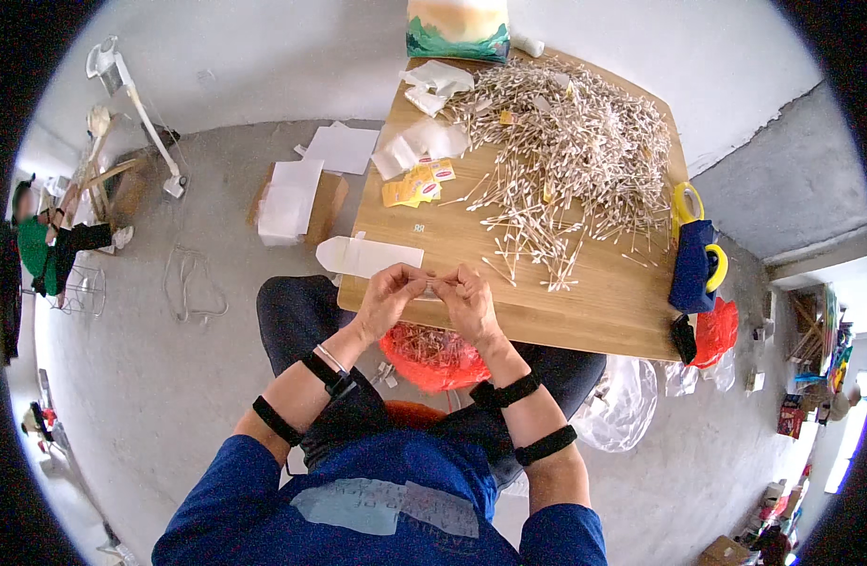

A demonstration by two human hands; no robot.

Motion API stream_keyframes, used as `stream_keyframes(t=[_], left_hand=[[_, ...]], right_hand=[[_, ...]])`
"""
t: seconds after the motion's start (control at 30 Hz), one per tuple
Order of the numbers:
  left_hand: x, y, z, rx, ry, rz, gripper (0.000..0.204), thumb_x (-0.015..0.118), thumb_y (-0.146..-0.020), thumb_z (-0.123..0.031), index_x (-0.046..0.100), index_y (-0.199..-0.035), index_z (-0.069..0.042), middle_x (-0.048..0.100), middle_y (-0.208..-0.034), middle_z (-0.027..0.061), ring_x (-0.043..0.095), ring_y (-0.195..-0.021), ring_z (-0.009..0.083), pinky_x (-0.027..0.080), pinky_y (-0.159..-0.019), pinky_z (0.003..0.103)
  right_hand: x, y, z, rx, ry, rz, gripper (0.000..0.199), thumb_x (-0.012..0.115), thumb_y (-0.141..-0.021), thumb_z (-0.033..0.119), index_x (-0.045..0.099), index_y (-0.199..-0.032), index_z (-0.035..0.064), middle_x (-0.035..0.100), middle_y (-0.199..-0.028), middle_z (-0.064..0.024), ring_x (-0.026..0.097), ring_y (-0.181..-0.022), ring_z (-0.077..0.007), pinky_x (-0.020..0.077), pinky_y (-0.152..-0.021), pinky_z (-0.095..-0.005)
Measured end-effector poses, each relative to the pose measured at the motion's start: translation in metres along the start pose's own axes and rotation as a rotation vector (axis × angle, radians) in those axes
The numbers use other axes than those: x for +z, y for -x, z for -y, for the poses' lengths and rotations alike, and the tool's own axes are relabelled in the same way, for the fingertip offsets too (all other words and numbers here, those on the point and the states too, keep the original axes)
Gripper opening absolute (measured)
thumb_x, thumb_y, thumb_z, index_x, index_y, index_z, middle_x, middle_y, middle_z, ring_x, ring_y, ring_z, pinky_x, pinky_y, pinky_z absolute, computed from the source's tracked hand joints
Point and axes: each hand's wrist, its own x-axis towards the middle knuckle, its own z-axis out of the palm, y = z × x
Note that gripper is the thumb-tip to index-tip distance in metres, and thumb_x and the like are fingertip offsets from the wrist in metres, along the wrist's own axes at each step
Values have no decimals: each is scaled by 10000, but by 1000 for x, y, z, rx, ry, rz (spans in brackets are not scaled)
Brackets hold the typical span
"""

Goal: The person sits on the floor and packs cotton swabs into a small plastic container. They pick up swabs from a large pile on the table, align them, and place them into the container. The person then closes the container and places it on the table.

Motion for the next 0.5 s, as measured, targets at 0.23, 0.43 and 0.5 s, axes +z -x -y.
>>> stream_keyframes(t=[0.23, 0.43, 0.5], left_hand=[[-10, 4, 24, -45, 237, 59, 129, 540, -934, -41, 604, -1027, 20, 657, -1101, 101, 596, -1013, 125, 446, -952, 280], [-5, 4, 23, -43, 267, 30, 148, 543, -919, -62, 604, -1020, 27, 672, -1063, 103, 591, -999, 120, 443, -928, 268], [-5, 5, 20, -45, 230, 28, 160, 552, -912, -77, 609, -1018, 28, 677, -1048, 97, 589, -984, 112, 442, -916, 263]], right_hand=[[2, 4, -3, 138, -322, 64, 71, 668, -873, 70, 628, -867, 12, 627, -825, -21, 555, -802, -106, 467, -756, -272], [-4, 1, -20, 167, -468, 138, 36, 659, -873, 58, 641, -872, 27, 630, -808, 9, 545, -778, -75, 452, -741, -237], [-3, 2, -19, 154, -482, 134, 38, 659, -873, 59, 641, -876, 26, 631, -805, 8, 547, -774, -71, 452, -736, -232]])
